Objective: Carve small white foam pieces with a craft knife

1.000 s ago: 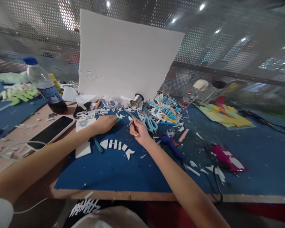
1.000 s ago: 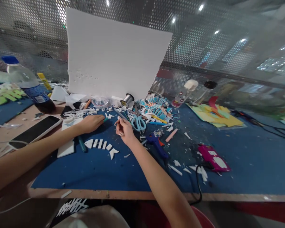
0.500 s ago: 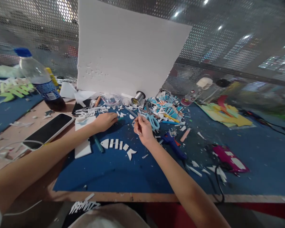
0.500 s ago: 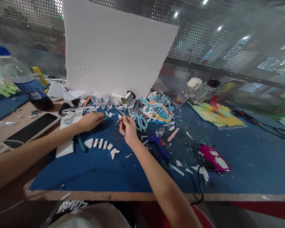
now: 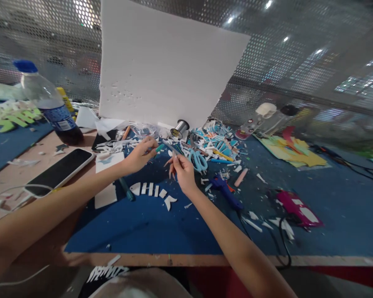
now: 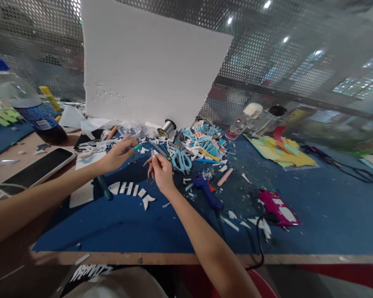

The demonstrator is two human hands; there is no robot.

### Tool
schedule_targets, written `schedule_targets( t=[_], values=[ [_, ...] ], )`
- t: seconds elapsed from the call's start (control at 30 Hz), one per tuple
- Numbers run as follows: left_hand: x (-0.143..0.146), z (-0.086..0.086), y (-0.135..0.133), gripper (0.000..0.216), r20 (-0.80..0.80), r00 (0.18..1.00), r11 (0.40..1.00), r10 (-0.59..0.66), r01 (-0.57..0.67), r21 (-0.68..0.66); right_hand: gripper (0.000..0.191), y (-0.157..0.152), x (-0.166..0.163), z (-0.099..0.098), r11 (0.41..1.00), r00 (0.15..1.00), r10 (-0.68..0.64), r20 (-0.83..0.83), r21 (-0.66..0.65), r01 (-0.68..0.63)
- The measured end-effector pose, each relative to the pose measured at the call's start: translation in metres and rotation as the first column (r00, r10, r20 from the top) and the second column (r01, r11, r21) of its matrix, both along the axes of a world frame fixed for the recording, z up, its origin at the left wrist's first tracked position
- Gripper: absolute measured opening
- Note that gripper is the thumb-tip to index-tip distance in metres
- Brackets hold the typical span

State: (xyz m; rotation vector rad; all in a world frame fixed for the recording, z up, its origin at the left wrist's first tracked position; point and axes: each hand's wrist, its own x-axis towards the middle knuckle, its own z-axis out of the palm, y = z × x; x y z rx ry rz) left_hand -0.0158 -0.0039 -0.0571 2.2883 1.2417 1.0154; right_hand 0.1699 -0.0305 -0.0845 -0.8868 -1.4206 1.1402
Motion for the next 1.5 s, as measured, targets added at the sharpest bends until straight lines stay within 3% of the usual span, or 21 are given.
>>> schedule_targets(
  t=[0.1, 0.2, 0.4, 0.67, 0.8, 0.9, 1.03, 1.17, 1.3, 1.5],
  values=[
    [0.003, 0.004, -0.004, 0.018, -0.009, 0.996, 0.994, -0.088, 0.088, 0.065, 0.034, -0.001, -0.002, 0.002, 1.000, 1.000, -0.003, -0.012, -0.017, 0.003],
    [0.003, 0.004, -0.004, 0.016, -0.064, 0.982, 0.983, -0.177, 0.180, 0.047, 0.033, -0.002, -0.001, 0.003, 1.000, 1.000, 0.003, -0.011, -0.027, -0.003],
    [0.008, 0.001, -0.006, 0.017, 0.018, 0.994, 0.992, -0.106, 0.106, -0.061, 0.032, 0.000, -0.001, -0.002, 0.998, 0.998, 0.054, 0.026, 0.009, -0.054],
    [0.015, -0.005, -0.011, 0.027, 0.225, 0.958, 0.956, -0.178, 0.222, -0.189, 0.043, -0.003, -0.008, 0.005, 0.996, 0.998, 0.064, -0.003, -0.056, -0.064],
    [0.014, -0.015, -0.010, 0.036, 0.491, 0.861, 0.905, -0.133, 0.308, -0.295, 0.047, -0.007, -0.009, 0.007, 0.999, 1.000, 0.022, 0.000, -0.027, -0.022],
    [0.015, -0.019, -0.010, 0.041, 0.666, 0.745, 0.813, -0.037, 0.410, -0.414, 0.045, -0.010, -0.007, 0.005, 0.999, 1.000, -0.009, 0.029, 0.047, 0.008],
    [0.015, -0.021, -0.010, 0.039, 0.777, 0.622, 0.732, 0.097, 0.485, -0.479, 0.039, -0.015, -0.007, 0.001, 0.988, 0.997, -0.039, 0.070, 0.149, 0.029],
    [0.017, -0.021, -0.010, 0.037, 0.793, 0.600, 0.679, 0.106, 0.539, -0.498, 0.036, -0.018, -0.009, 0.001, 0.970, 0.988, -0.070, 0.136, 0.239, 0.036],
    [0.019, -0.019, -0.011, 0.037, 0.808, 0.583, 0.637, 0.087, 0.591, -0.495, 0.034, -0.018, -0.011, -0.001, 0.971, 0.987, -0.050, 0.152, 0.239, 0.012],
    [0.019, -0.018, -0.011, 0.034, 0.794, 0.594, 0.619, 0.128, 0.577, -0.532, 0.034, -0.015, -0.010, -0.004, 0.965, 0.969, -0.065, 0.237, 0.263, 0.000]
  ],
)
